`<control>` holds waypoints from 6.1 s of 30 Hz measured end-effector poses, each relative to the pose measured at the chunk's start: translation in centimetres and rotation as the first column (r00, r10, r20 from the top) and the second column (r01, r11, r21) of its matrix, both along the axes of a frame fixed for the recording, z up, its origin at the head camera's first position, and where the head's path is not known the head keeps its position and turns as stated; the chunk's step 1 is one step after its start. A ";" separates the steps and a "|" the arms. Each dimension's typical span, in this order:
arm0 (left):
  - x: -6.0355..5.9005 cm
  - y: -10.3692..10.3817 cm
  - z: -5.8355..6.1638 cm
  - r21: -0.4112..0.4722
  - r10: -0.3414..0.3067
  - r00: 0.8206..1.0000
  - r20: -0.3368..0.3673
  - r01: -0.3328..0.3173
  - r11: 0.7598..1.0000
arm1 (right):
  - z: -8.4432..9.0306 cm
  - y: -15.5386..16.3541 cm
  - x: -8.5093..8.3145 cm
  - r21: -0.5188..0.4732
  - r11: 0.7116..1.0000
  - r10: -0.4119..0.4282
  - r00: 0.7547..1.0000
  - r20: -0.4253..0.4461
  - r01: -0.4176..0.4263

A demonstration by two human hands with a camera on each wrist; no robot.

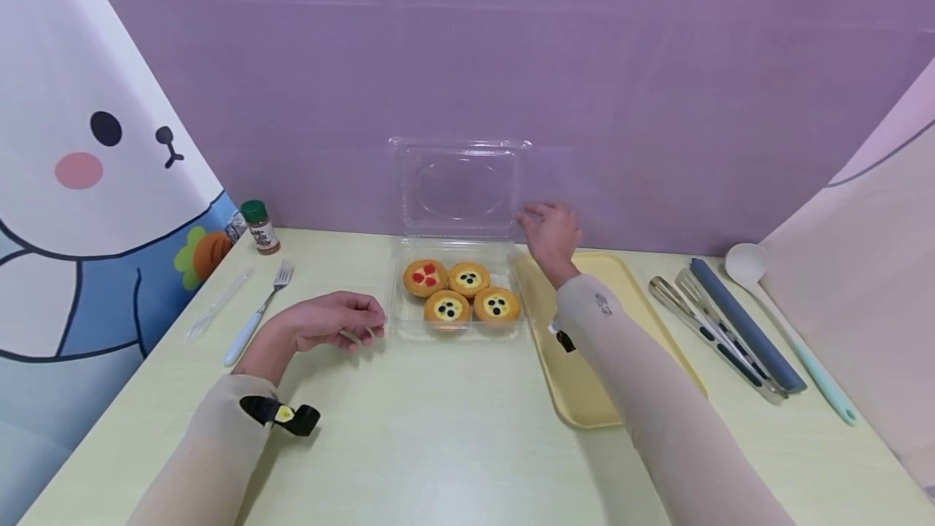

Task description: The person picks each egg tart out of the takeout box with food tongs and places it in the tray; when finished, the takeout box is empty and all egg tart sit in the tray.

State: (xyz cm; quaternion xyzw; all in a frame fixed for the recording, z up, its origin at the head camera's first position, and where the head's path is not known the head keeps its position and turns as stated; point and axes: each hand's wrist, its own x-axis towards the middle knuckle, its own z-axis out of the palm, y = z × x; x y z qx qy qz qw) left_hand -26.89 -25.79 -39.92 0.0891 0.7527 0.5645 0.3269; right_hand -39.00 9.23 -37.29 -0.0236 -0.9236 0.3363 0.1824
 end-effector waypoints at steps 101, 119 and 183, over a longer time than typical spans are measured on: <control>0.3 -0.3 0.1 -0.006 -0.030 0.999 -0.014 0.030 1.000 | -3.8 27.3 15.2 0.452 0.892 -0.212 0.878 0.429 -0.006; 0.3 -0.1 0.2 -0.012 -0.034 0.999 -0.021 0.034 0.999 | -2.6 27.6 15.9 0.444 0.895 -0.157 0.900 0.407 -0.044; 0.4 -0.2 0.3 -0.019 -0.054 0.998 -0.015 0.053 0.998 | 3.5 7.0 14.4 0.280 0.875 0.280 0.884 0.375 -0.396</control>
